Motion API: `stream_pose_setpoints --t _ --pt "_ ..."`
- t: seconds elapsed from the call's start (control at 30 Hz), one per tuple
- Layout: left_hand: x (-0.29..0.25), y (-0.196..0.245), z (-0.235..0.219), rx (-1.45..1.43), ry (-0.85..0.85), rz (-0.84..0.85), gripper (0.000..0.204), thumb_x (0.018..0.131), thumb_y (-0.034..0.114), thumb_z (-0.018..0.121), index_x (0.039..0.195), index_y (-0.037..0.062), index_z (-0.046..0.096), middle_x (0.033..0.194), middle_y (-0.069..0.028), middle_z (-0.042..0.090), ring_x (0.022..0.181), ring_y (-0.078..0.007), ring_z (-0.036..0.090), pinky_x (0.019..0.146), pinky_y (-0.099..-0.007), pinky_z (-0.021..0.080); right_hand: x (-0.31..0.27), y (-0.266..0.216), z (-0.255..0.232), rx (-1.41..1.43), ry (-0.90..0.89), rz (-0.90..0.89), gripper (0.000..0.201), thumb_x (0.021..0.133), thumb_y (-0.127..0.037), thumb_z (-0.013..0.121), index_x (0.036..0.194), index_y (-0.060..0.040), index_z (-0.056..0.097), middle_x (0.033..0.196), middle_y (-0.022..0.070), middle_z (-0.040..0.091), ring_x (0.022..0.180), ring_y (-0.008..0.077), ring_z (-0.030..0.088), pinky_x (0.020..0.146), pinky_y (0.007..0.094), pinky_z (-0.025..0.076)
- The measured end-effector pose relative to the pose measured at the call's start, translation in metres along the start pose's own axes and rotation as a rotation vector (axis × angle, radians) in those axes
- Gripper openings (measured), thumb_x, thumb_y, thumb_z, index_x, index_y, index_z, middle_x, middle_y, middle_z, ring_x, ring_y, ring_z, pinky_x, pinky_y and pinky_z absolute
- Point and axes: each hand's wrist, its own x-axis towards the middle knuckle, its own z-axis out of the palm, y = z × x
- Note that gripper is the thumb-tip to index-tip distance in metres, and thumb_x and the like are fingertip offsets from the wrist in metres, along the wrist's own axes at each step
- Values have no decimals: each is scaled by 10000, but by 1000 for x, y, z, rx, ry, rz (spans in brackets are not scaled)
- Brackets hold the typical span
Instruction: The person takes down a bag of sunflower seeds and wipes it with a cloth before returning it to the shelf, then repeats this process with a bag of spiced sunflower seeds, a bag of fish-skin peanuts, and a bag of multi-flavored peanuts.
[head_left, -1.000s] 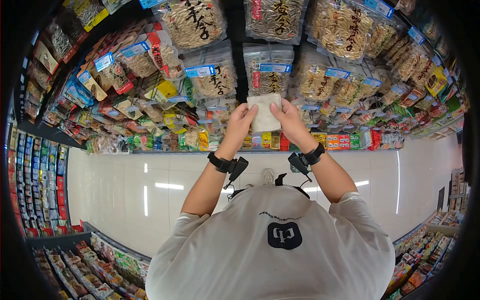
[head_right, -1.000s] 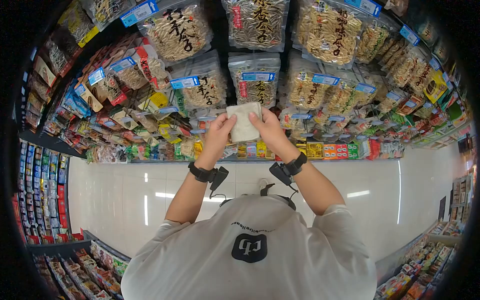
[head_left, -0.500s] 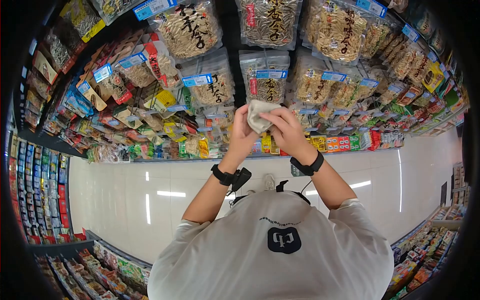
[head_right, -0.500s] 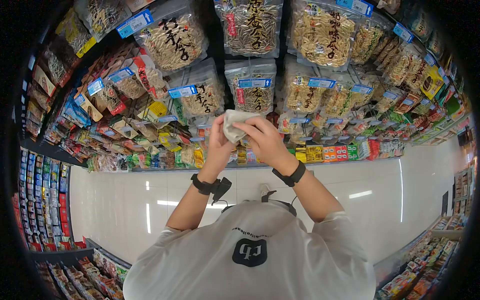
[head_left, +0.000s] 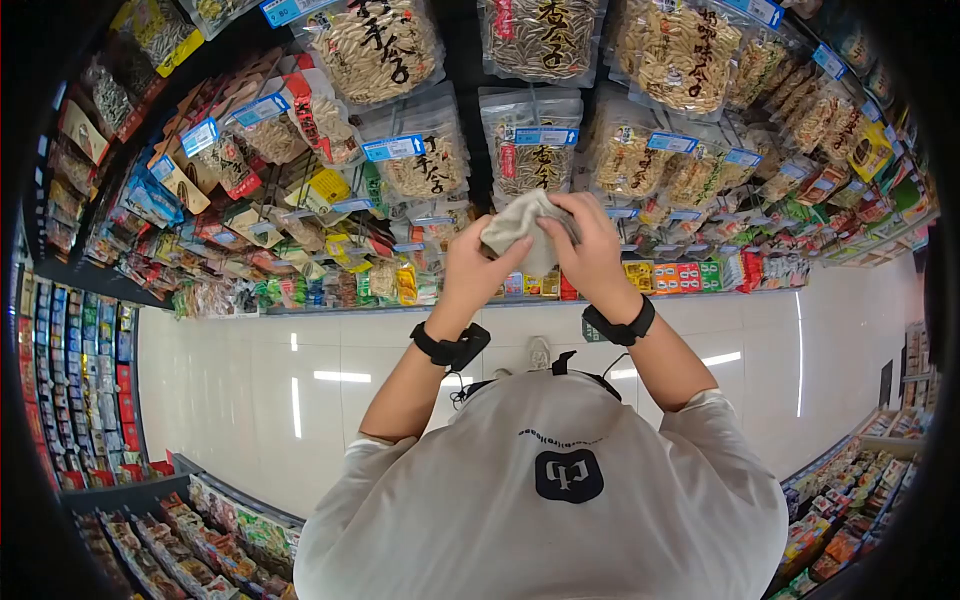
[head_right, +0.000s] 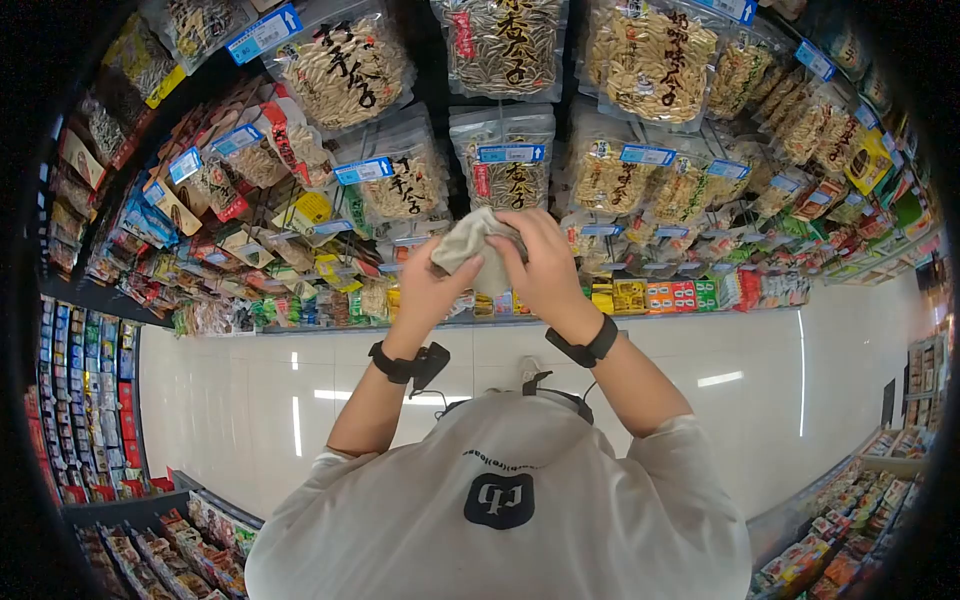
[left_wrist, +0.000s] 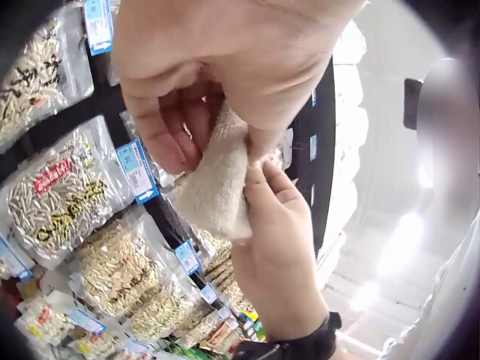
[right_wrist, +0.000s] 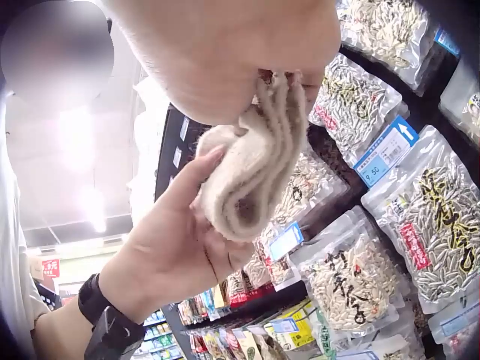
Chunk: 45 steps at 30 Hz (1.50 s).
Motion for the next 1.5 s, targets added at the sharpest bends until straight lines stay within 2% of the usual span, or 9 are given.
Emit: stream_pose_setpoints --t 0.13,0.43,0.63,0.87,1.03,1.07,1.2,1.33,1.5 --pt "7 8 13 -214 115 -283 245 860 159 744 981 -10 616 838 -51 665 701 -85 650 578 -242 554 2 3 12 -167 -7 -53 230 790 -29 716 1012 -3 663 955 136 631 884 334 599 787 417 494" --pt "4 1 8 -801 -43 -600 209 965 215 632 990 8 626 889 -82 689 717 -158 709 621 -258 600 -3 14 13 -192 34 -63 225 776 1 710 998 -15 678 917 110 607 857 303 584 746 403 487" --pt "6 -10 14 -457 36 -584 201 998 205 560 1027 20 633 994 -113 692 858 -186 718 728 -294 600 -11 13 14 -218 -48 -155 226 764 -1 709 986 -37 686 920 90 625 867 286 587 759 401 472" --pt "5 -14 14 -783 55 -610 267 1009 200 510 1150 -2 613 1029 -145 688 970 -222 698 812 -311 575 -17 21 8 -210 -57 -202 276 731 -47 745 997 -41 674 986 81 647 895 290 595 795 420 467" --pt "5 -8 6 -931 -297 -324 381 1009 189 521 1329 -17 505 1148 -172 666 1005 -212 664 861 -314 542 -22 41 0 62 9 169 351 755 -107 787 1066 -28 648 1061 125 633 962 283 613 834 379 495" --pt "7 -5 6 -931 -301 -323 381 1009 189 521 1329 -17 505 1148 -172 666 1005 -212 664 861 -314 542 -19 44 5 403 53 455 307 859 -147 748 1103 -19 612 1051 104 639 999 195 611 820 329 507" --pt "14 -2 17 -361 -169 -169 392 969 116 608 1321 -19 500 1113 -113 657 983 -141 633 855 -279 519 -17 44 -3 862 -11 814 301 993 -227 610 1198 -26 518 1061 53 610 961 97 580 814 260 488" --pt "19 0 29 -380 -91 -152 336 945 62 643 1246 -26 523 1065 -44 635 957 -84 600 829 -241 502 -17 29 2 1025 -62 936 311 1009 -283 579 1187 -34 522 1049 41 592 935 83 554 818 247 468" --pt "20 -6 41 -434 6 -118 345 939 72 654 1227 -43 504 1079 -74 629 945 -114 608 828 -253 506 -22 32 9 566 -101 742 403 1033 -409 489 1135 -21 530 1011 77 597 920 139 551 810 308 472"
